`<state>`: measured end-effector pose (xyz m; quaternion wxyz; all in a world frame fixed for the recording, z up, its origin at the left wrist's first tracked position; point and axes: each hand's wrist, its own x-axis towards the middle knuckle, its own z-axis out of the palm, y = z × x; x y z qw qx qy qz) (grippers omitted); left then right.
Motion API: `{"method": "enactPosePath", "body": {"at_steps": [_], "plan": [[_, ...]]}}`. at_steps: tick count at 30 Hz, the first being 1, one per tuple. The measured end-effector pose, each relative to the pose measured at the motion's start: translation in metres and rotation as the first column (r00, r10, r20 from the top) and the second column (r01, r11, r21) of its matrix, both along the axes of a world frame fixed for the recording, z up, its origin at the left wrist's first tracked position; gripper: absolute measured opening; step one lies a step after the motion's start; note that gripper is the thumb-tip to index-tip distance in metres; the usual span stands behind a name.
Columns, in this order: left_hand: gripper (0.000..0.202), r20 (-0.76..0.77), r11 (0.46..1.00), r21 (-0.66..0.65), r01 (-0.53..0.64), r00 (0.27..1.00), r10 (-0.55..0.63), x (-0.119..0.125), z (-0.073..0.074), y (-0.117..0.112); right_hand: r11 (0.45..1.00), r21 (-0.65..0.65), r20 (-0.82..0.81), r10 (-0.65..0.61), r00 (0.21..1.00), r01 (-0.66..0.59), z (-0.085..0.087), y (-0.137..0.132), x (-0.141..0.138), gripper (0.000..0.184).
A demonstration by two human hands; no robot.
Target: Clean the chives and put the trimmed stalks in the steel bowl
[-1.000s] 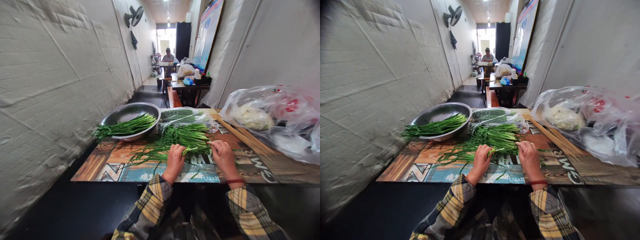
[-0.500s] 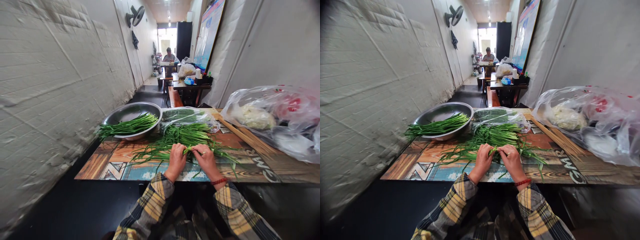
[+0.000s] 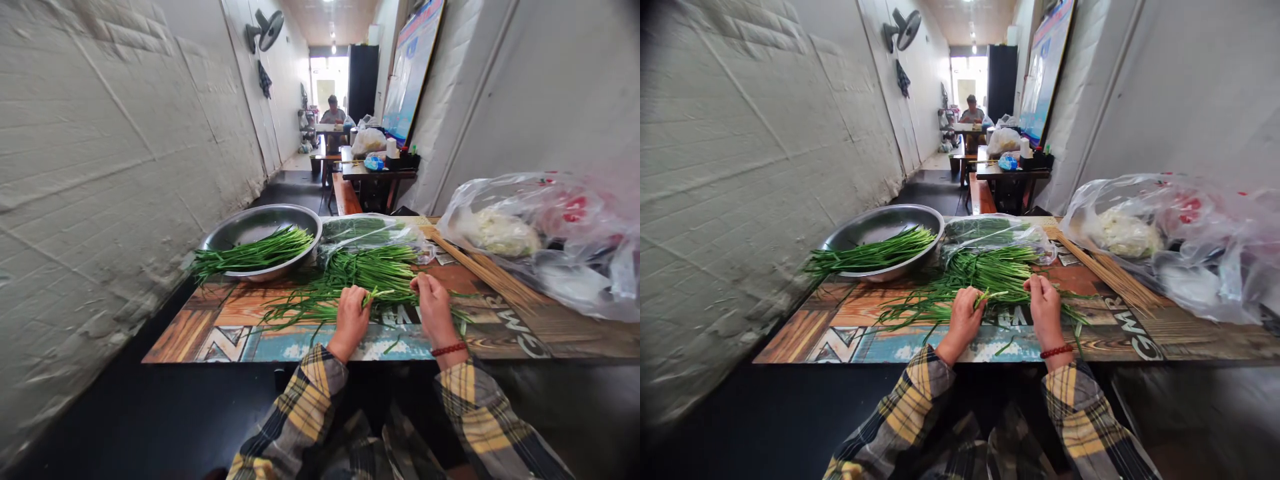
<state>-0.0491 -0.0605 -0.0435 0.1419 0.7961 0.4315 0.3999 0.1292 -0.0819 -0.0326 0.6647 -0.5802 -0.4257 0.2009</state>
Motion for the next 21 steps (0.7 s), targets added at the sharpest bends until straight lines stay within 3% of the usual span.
{"method": "enactPosePath", "body": {"at_steps": [2,5,7,9,11,14,19,21], "plan": [[0.021,-0.003,1.0,0.004,0.004,1.0,-0.004,0.0,0.001,0.0,0.997,-0.019,0.22,0.074,0.973,-0.071,0.006,-0.006,0.001,0.031],[0.021,0.0,1.0,0.015,0.009,1.0,-0.009,0.0,0.001,0.001,0.985,-0.05,0.527,0.168,0.833,-0.167,0.01,-0.009,-0.011,0.022],[0.021,-0.001,1.0,0.028,0.014,1.0,-0.014,-0.001,0.0,0.0,0.977,-0.069,0.608,0.202,0.768,-0.203,0.007,-0.008,-0.022,0.017],[0.021,-0.007,0.999,0.041,0.012,1.0,-0.012,-0.001,0.0,0.0,0.971,-0.066,0.496,0.231,0.837,-0.229,0.001,-0.004,-0.032,0.017],[0.021,-0.021,0.999,0.051,0.019,1.0,-0.018,-0.001,0.0,0.0,0.973,-0.044,0.276,0.229,0.933,-0.226,-0.005,0.001,-0.038,0.022],[0.02,-0.038,0.998,0.054,0.019,0.999,-0.017,-0.001,0.001,0.001,0.989,-0.029,0.056,0.146,0.988,-0.145,-0.011,0.008,-0.037,0.035],[0.018,-0.035,0.999,0.054,-0.008,0.999,0.01,-0.002,-0.001,0.002,1.0,-0.031,-0.035,-0.001,0.999,-0.001,-0.007,0.005,-0.004,0.043],[0.016,-0.027,0.998,0.063,-0.001,1.0,0.003,-0.002,-0.002,0.003,0.998,-0.057,0.055,-0.025,0.998,0.028,-0.006,-0.002,0.013,0.045]]}}
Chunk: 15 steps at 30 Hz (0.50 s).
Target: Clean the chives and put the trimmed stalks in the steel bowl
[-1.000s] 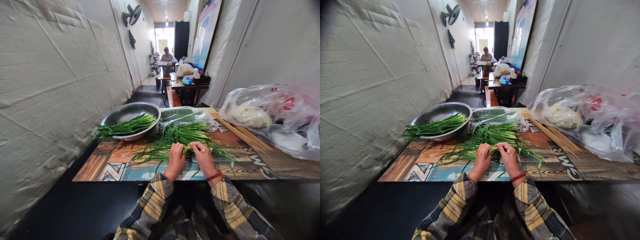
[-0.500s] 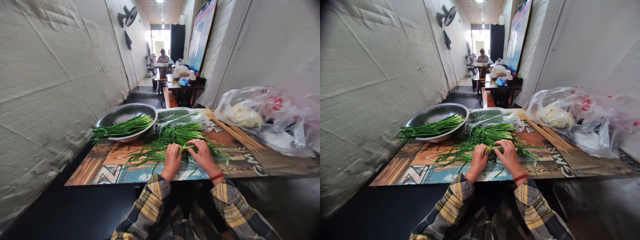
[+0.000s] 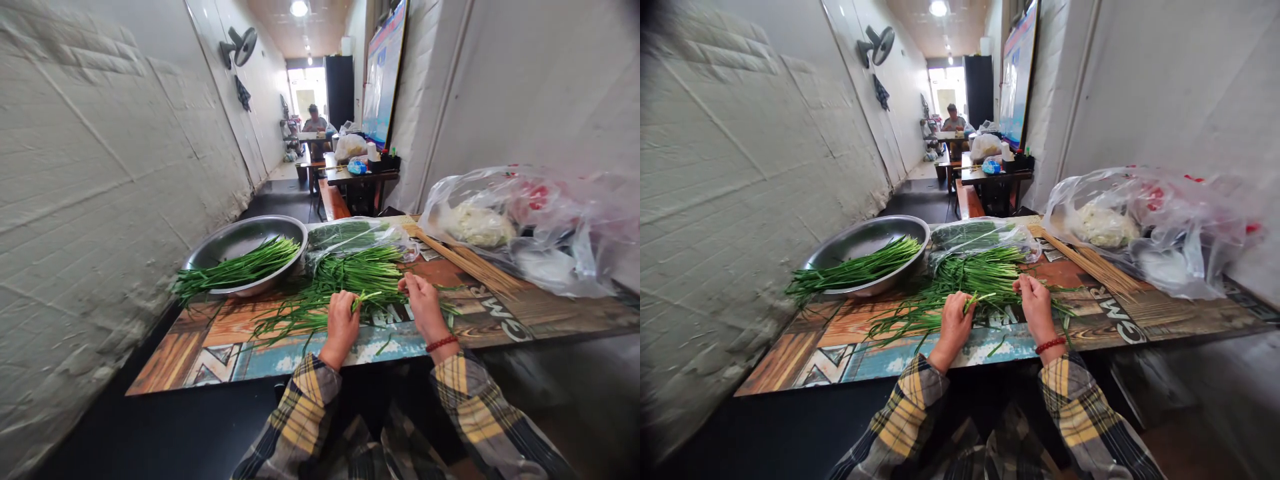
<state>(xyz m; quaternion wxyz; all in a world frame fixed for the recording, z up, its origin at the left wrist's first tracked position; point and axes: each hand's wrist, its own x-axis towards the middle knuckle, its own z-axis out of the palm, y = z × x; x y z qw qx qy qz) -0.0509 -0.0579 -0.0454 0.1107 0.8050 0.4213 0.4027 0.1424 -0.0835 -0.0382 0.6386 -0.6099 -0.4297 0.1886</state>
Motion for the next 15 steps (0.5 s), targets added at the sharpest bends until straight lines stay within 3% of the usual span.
{"method": "enactPosePath", "body": {"at_steps": [4,7,10,12,15], "plan": [[0.016,0.001,1.0,0.004,0.02,1.0,-0.02,-0.001,0.002,-0.001,0.999,0.004,0.419,-0.042,0.907,0.045,-0.002,-0.011,0.025,0.033],[0.02,-0.008,1.0,0.003,0.024,1.0,-0.024,-0.001,0.005,-0.002,0.996,0.06,0.523,-0.087,0.848,0.065,-0.004,-0.013,0.023,0.026],[0.025,0.048,1.0,0.001,0.007,0.999,-0.007,-0.002,0.007,-0.001,0.996,0.007,0.663,0.065,0.746,-0.093,-0.002,-0.014,0.004,0.027],[0.028,0.143,1.0,-0.024,0.003,0.99,0.0,-0.004,0.009,-0.002,0.972,-0.091,0.762,0.207,0.614,-0.215,-0.001,-0.015,-0.013,0.031],[0.032,0.359,0.985,-0.154,0.074,0.933,-0.014,-0.013,0.019,-0.006,0.944,-0.22,0.835,0.312,0.453,-0.245,-0.003,-0.018,-0.033,0.044]]}}
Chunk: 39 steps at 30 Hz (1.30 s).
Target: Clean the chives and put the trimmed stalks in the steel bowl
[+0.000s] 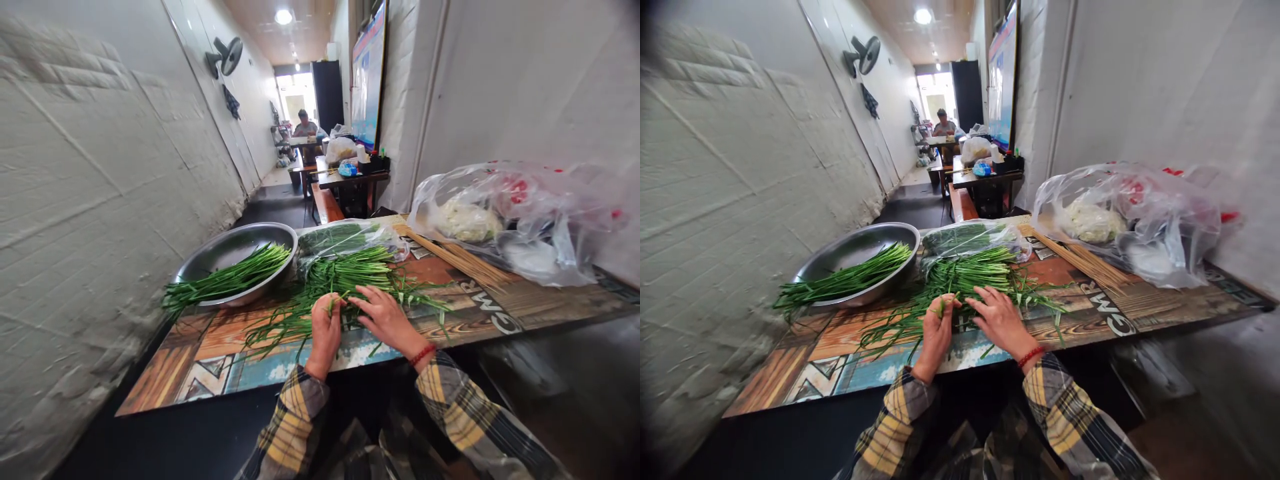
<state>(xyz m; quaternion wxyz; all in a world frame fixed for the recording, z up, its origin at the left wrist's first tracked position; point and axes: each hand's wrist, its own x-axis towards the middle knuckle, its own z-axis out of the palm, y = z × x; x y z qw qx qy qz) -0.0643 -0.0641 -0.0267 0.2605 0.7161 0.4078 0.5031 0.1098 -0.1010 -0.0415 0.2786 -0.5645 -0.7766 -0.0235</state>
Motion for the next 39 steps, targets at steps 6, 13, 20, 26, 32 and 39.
{"method": "enactPosePath", "body": {"at_steps": [6,13,20,26,32,39], "plan": [[0.031,0.422,0.99,-0.136,0.032,0.906,0.029,-0.048,0.057,-0.007,0.999,-0.048,0.077,-0.019,0.997,0.023,-0.01,0.0,-0.007,0.049],[0.023,0.841,0.998,-0.059,0.036,0.541,0.03,-0.1,0.133,0.007,0.999,0.031,0.007,-0.012,1.0,0.012,-0.025,0.001,-0.005,0.045],[0.023,0.901,0.986,-0.042,0.16,0.433,-0.031,-0.1,0.175,0.008,0.991,0.121,-0.262,0.091,0.961,-0.061,-0.035,0.007,0.009,0.035],[0.026,0.905,0.953,-0.09,0.288,0.424,-0.043,-0.063,0.179,0.004,0.996,-0.013,-0.72,-0.071,0.691,0.09,0.014,-0.008,0.011,0.037],[0.035,0.828,0.82,-0.228,0.526,0.547,-0.121,-0.001,0.135,-0.019,0.959,-0.002,-0.829,0.157,0.536,-0.284,0.075,-0.024,-0.031,0.047],[0.039,0.65,0.713,-0.356,0.604,0.708,-0.276,0.006,0.104,-0.04,0.973,0.023,-0.816,0.15,0.558,-0.228,0.071,-0.031,-0.049,0.048]]}}
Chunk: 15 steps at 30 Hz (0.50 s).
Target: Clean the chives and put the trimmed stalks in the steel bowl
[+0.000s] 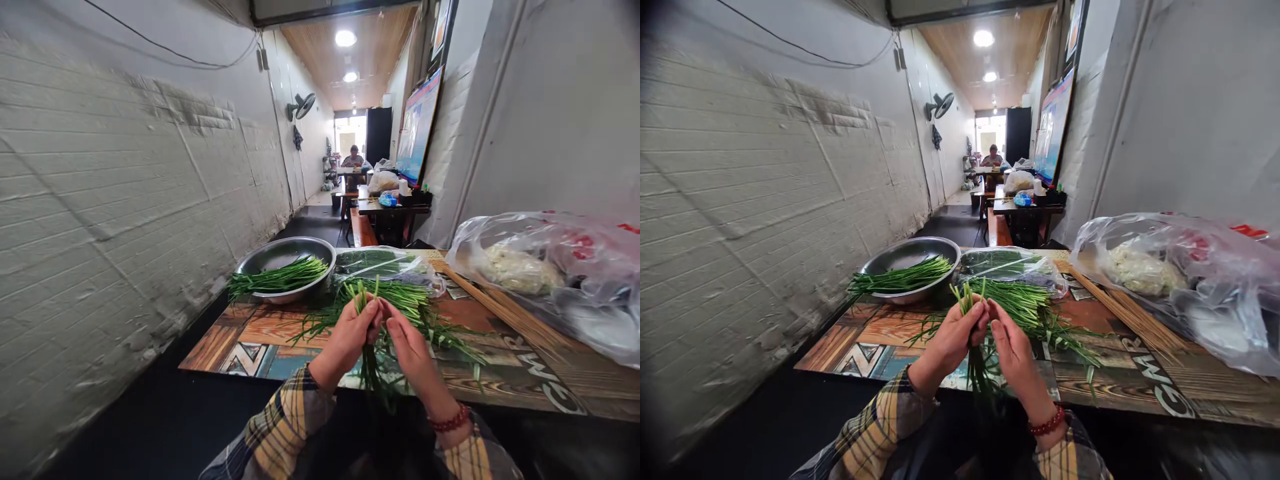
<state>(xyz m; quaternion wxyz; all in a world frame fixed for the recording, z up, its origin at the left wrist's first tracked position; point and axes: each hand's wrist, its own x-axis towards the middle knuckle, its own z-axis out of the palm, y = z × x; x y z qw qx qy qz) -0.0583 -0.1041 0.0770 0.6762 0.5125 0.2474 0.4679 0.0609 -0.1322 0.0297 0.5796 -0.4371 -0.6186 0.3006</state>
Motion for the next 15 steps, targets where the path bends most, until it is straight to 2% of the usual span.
{"method": "enactPosePath", "body": {"at_steps": [3,7,12,15], "plan": [[0.041,-0.115,0.995,0.047,0.088,0.99,-0.082,-0.005,-0.005,-0.006,0.999,-0.006,-0.008,-0.04,0.999,0.04,0.007,0.002,0.006,0.042],[0.045,-0.244,0.987,0.089,0.132,0.964,-0.106,-0.009,-0.009,-0.014,0.999,0.009,0.046,-0.035,0.998,0.035,0.016,0.001,0.01,0.035],[0.046,-0.3,0.974,0.081,0.21,0.937,-0.177,-0.015,-0.014,-0.017,0.995,0.005,0.217,0.097,0.971,-0.1,0.027,-0.004,0.023,0.041],[0.045,-0.358,0.948,0.075,0.309,0.896,-0.263,-0.016,-0.019,-0.018,0.983,0.087,0.292,0.127,0.948,-0.159,0.042,-0.006,0.027,0.049]]}}
